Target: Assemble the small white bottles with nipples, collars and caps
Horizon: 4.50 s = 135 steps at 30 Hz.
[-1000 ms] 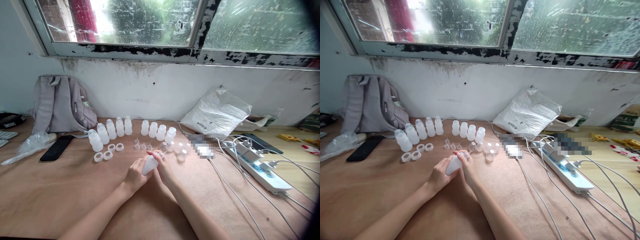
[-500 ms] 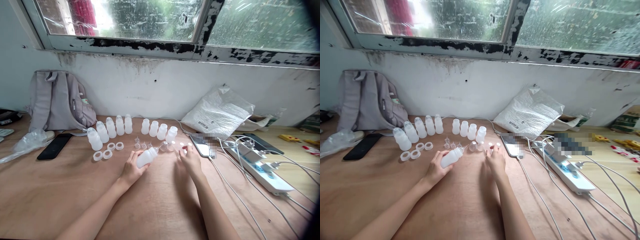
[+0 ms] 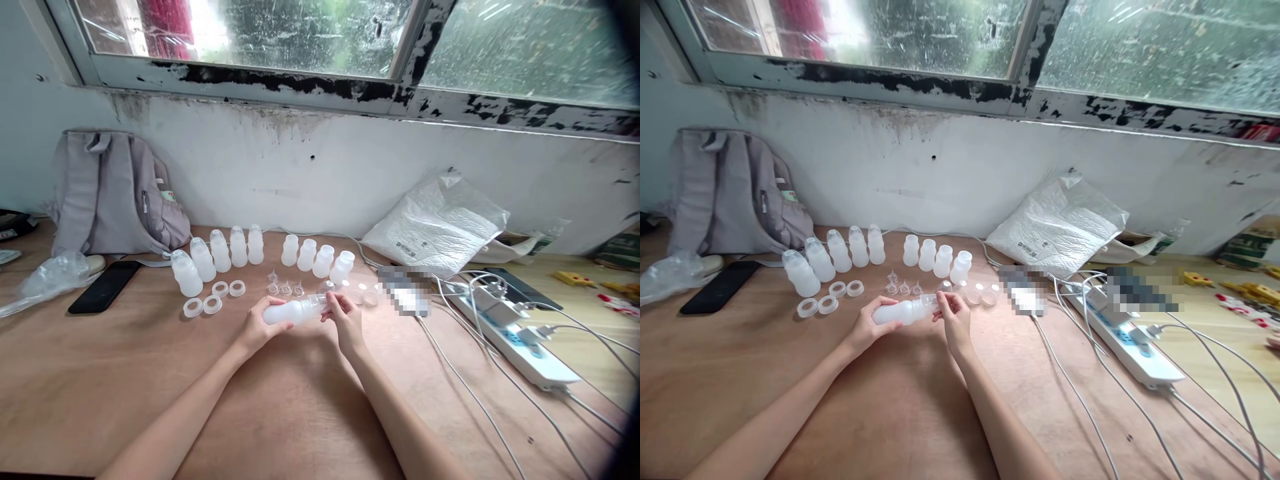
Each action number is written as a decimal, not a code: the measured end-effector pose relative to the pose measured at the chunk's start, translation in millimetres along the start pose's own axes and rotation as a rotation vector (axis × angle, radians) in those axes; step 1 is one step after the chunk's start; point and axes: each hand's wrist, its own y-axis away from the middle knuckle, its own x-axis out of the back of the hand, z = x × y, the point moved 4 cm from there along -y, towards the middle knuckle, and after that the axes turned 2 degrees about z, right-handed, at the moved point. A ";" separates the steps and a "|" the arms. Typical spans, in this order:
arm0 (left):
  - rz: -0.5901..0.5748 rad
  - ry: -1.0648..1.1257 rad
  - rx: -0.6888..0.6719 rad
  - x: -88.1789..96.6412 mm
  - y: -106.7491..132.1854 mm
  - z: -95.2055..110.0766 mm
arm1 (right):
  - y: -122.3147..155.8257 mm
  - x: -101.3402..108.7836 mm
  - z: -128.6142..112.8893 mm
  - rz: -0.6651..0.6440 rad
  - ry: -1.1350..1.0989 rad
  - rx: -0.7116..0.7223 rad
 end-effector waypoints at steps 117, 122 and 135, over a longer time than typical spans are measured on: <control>-0.062 -1.266 -0.255 36.0 -187.1 74.8 | -2.9 -9.2 38.2 -0.233 -0.417 -0.469; -0.025 -1.314 -0.280 37.2 -188.2 64.8 | -4.3 -9.7 39.8 -0.245 -0.399 -0.465; 0.097 -1.235 -0.509 28.3 -148.0 67.5 | 7.5 -18.9 23.3 -0.240 0.384 0.242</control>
